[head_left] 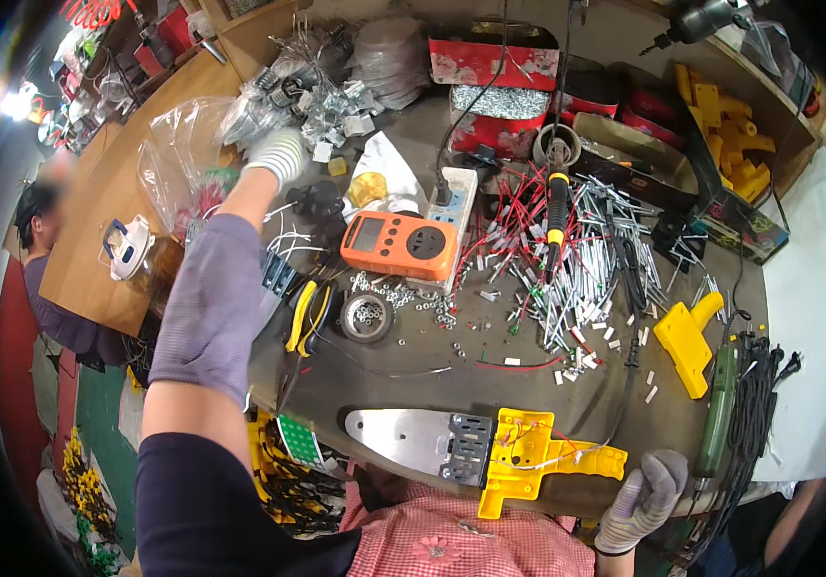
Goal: Assembling the internal components and housing of a yellow handheld electronic device, involving soldering and screw fastening.
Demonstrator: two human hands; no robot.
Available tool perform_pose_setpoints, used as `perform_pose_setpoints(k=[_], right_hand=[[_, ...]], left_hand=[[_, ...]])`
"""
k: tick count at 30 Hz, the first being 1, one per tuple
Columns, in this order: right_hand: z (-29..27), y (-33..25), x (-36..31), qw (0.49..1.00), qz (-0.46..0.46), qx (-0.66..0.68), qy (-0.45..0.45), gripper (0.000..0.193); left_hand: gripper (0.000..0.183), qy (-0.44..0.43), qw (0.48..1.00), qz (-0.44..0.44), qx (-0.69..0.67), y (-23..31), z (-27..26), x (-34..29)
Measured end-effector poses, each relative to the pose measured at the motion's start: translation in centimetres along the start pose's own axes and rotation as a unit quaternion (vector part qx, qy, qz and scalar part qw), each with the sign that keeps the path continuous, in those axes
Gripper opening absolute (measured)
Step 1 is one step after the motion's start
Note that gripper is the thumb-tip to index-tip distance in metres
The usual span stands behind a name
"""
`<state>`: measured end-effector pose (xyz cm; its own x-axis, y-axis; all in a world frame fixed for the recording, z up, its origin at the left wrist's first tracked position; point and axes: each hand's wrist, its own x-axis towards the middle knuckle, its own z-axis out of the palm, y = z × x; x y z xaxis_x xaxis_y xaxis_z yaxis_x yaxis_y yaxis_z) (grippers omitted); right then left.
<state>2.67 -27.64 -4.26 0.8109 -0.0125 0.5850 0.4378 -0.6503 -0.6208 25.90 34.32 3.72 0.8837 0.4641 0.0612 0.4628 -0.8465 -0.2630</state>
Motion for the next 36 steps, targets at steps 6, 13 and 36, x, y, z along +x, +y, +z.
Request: perform_pose_setpoints(k=[6,13,36], right_hand=[[-1.5,0.2,-0.4,0.990,-0.070,0.117,-0.047,0.022],[-0.6,-9.9,2.9,0.849,0.131,0.387,-0.335,0.052],[-2.4,-7.5,0.4,0.846,0.285,0.427,-0.143,0.028]], left_hand=[[0.048,0.199,0.860,0.257,-0.393,7.7,-13.0,-19.5],[0.047,0.220,0.687,0.620,-0.308,17.5,-11.8,-39.2],[0.026,0.104,0.846,0.488,-0.189,11.6,-6.2,-40.9]])
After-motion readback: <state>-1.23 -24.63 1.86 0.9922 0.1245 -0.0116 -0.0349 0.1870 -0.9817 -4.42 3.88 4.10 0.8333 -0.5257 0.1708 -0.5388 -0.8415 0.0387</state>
